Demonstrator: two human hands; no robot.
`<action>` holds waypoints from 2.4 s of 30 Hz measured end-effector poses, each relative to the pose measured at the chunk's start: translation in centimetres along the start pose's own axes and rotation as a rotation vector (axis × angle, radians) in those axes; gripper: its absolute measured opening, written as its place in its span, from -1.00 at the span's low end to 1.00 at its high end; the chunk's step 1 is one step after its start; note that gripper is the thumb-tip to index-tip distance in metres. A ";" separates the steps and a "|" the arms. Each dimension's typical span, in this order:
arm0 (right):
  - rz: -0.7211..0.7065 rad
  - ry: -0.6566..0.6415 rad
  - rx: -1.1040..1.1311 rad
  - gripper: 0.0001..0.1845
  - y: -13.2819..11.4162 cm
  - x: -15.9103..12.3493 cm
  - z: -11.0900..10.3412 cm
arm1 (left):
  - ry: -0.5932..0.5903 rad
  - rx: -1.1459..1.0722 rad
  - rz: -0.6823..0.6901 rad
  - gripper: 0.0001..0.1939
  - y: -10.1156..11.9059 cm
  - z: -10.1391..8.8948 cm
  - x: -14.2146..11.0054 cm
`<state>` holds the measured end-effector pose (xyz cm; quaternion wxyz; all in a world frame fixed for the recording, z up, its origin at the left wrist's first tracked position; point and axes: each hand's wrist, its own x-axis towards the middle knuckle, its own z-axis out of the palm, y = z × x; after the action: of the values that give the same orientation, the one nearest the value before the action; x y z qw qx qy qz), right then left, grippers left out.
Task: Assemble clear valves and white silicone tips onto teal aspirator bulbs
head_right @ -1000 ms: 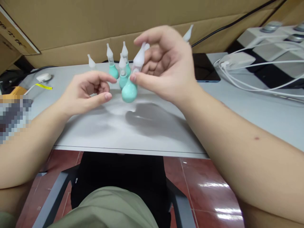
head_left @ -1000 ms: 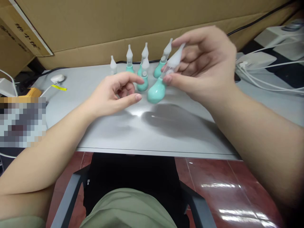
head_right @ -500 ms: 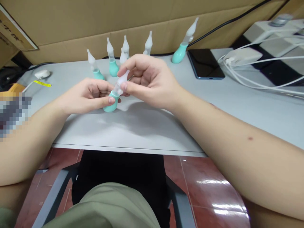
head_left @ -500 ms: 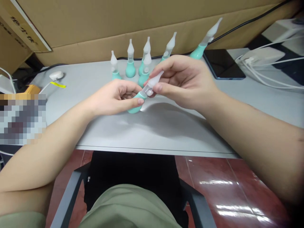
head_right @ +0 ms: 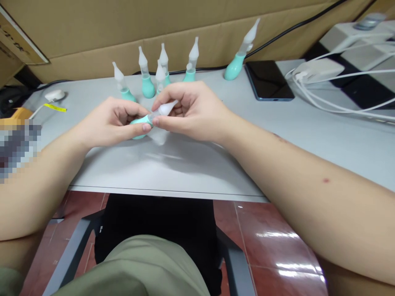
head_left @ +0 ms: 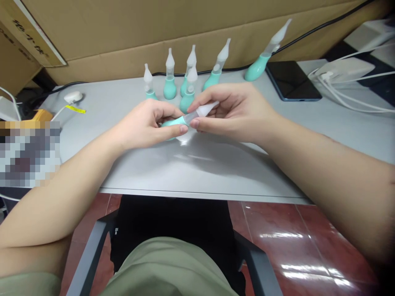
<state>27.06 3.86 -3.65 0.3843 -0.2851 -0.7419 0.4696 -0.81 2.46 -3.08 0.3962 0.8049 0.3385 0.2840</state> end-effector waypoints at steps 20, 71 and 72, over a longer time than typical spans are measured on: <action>0.039 -0.140 0.085 -0.74 -0.1 -0.2 -1.0 | -0.037 -0.008 -0.048 -0.60 0.8 -0.5 -0.1; 0.085 -0.207 0.192 -0.73 -0.2 -0.2 -1.4 | -0.129 -0.027 0.004 -0.79 0.4 -0.8 -0.4; 0.092 -0.211 0.188 -0.73 -0.3 -0.2 -1.5 | -0.131 -0.030 0.003 -0.79 0.5 -0.8 -0.3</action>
<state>28.36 4.28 -3.00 0.3072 -0.2305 -0.7172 0.5815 -1.44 2.32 -2.35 0.4291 0.8163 0.3062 0.2361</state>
